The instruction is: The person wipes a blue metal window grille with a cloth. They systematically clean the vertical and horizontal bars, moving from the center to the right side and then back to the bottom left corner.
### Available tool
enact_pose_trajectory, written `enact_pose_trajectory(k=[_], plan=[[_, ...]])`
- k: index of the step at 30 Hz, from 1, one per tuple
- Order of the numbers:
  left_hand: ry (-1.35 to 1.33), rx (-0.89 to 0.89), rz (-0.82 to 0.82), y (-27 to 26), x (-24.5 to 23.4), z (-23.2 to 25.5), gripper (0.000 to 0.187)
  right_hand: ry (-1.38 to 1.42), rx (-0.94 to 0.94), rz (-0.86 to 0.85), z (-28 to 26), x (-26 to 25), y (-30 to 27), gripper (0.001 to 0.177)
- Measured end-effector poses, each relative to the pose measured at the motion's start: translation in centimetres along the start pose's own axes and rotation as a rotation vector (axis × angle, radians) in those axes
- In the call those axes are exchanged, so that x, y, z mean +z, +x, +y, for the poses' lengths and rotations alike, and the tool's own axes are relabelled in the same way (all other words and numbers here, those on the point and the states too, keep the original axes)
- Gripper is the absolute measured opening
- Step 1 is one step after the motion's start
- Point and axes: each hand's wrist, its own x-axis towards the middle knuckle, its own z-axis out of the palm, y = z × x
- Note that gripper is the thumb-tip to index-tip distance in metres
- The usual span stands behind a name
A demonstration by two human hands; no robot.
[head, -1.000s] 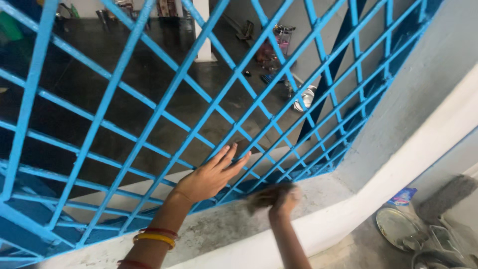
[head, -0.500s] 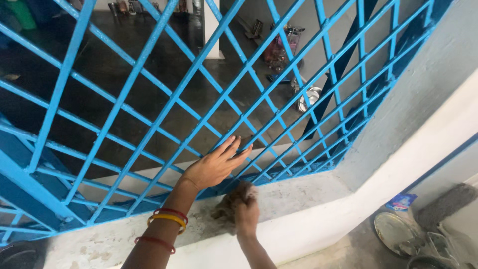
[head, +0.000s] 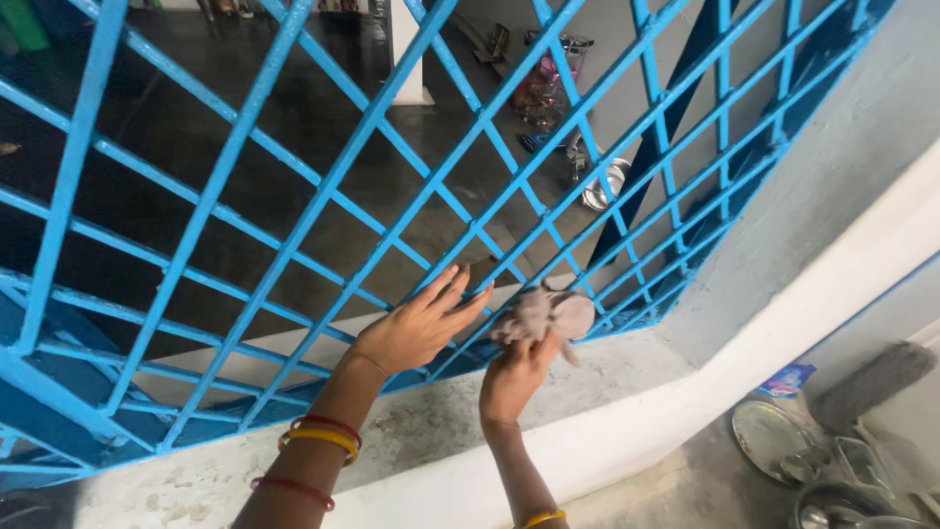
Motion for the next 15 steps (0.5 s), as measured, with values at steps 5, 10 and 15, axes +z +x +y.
enact_pose_trajectory(k=[5,10,15], plan=[[-0.025,-0.05,0.013,0.2,-1.4,0.4,0.06,-0.086,-0.199,-0.363,0.6,-4.3,-5.9,0.026],[-0.025,0.011,-0.05,0.4,-1.7,-0.4,0.057,0.013,-0.151,-0.221,0.4,-7.7,1.2,0.06],[0.014,0.019,-0.053,0.1,-0.8,0.1,0.048,-0.107,-0.241,0.075,-0.4,-7.4,14.0,0.081]])
